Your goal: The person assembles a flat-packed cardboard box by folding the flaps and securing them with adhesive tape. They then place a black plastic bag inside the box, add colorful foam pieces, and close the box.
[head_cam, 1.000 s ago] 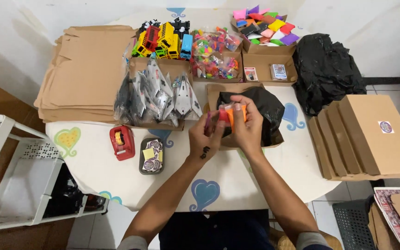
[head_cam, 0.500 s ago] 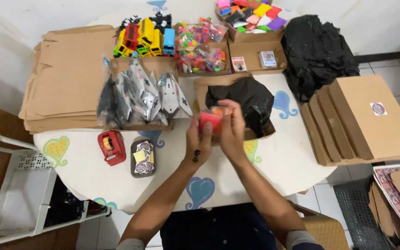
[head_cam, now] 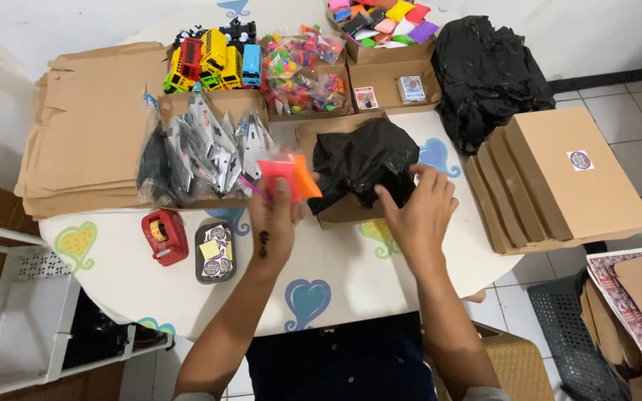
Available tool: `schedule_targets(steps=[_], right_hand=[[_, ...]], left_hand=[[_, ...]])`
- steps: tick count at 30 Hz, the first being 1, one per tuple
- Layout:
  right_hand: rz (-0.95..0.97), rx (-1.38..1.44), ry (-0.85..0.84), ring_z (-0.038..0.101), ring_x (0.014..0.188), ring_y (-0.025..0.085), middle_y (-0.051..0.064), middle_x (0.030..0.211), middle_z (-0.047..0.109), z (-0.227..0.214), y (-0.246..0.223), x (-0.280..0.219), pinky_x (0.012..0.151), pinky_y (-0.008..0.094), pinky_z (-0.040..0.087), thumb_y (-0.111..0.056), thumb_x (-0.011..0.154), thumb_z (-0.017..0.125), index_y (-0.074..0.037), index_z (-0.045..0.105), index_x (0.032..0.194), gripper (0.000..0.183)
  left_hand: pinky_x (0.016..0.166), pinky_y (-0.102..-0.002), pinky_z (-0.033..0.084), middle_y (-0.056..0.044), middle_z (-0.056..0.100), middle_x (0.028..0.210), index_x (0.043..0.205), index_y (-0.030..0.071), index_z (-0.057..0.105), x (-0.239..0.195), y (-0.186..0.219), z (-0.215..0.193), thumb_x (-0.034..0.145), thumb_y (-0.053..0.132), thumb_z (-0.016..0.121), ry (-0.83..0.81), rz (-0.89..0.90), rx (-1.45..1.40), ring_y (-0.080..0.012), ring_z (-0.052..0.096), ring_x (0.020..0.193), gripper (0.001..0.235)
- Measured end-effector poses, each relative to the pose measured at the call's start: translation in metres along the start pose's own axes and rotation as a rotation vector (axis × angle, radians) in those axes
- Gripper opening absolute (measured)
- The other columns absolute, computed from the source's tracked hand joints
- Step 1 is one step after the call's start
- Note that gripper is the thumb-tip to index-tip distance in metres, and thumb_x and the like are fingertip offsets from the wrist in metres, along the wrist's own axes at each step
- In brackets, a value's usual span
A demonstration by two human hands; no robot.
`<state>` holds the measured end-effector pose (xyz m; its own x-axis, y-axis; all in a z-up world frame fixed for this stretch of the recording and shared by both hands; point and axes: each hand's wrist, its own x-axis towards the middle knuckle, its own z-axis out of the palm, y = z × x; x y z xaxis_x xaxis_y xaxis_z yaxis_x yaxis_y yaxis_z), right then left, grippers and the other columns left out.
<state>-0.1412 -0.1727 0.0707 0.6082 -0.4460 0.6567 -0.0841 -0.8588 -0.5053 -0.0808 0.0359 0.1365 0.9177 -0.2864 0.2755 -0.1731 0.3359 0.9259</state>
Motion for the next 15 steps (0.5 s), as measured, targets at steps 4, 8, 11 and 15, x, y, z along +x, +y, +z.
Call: schedule_targets(steps=[4,8,11,15], right_hand=[[0.076,-0.374,-0.233,0.058,0.101,0.034,0.007,0.096,0.063,0.023,0.047,-0.005,0.085,0.051,0.043,-0.043,0.077,0.087,-0.012,0.067,0.1,0.043],[0.051,0.119,-0.201,0.066,0.072,0.035,0.007,0.068,0.06,0.015,0.053,0.017,0.067,0.04,0.048,-0.032,0.086,0.085,-0.017,0.062,0.072,0.031],[0.179,0.643,-0.408,0.062,0.052,0.012,0.004,0.059,0.067,-0.023,0.003,0.033,0.05,0.02,0.042,-0.004,0.093,0.071,-0.007,0.065,0.116,0.025],[0.137,0.872,-0.577,0.064,0.043,0.023,0.016,0.056,0.066,-0.059,-0.023,0.048,0.044,0.033,0.048,0.011,0.087,0.066,-0.004,0.051,0.119,0.038]], left_hand=[[0.053,-0.022,0.047,0.0,0.051,0.06,0.103,0.009,0.059,-0.01,0.033,0.014,0.106,0.048,0.044,-0.041,0.116,-0.02,-0.0078,0.045,0.049,0.042],[0.057,-0.023,0.047,-0.016,0.07,0.117,0.123,0.006,0.055,-0.014,0.005,0.013,0.104,0.048,0.049,-0.144,0.141,-0.068,-0.0063,0.049,0.061,0.047],[0.061,-0.021,0.049,-0.014,0.071,0.115,0.127,0.007,0.055,-0.021,0.004,0.02,0.104,0.053,0.044,-0.186,0.107,-0.115,-0.0053,0.057,0.07,0.053],[0.057,-0.014,0.039,0.003,0.059,0.075,0.109,0.014,0.059,-0.021,0.04,0.046,0.108,0.047,0.039,-0.246,0.133,-0.114,-0.0009,0.047,0.059,0.038]])
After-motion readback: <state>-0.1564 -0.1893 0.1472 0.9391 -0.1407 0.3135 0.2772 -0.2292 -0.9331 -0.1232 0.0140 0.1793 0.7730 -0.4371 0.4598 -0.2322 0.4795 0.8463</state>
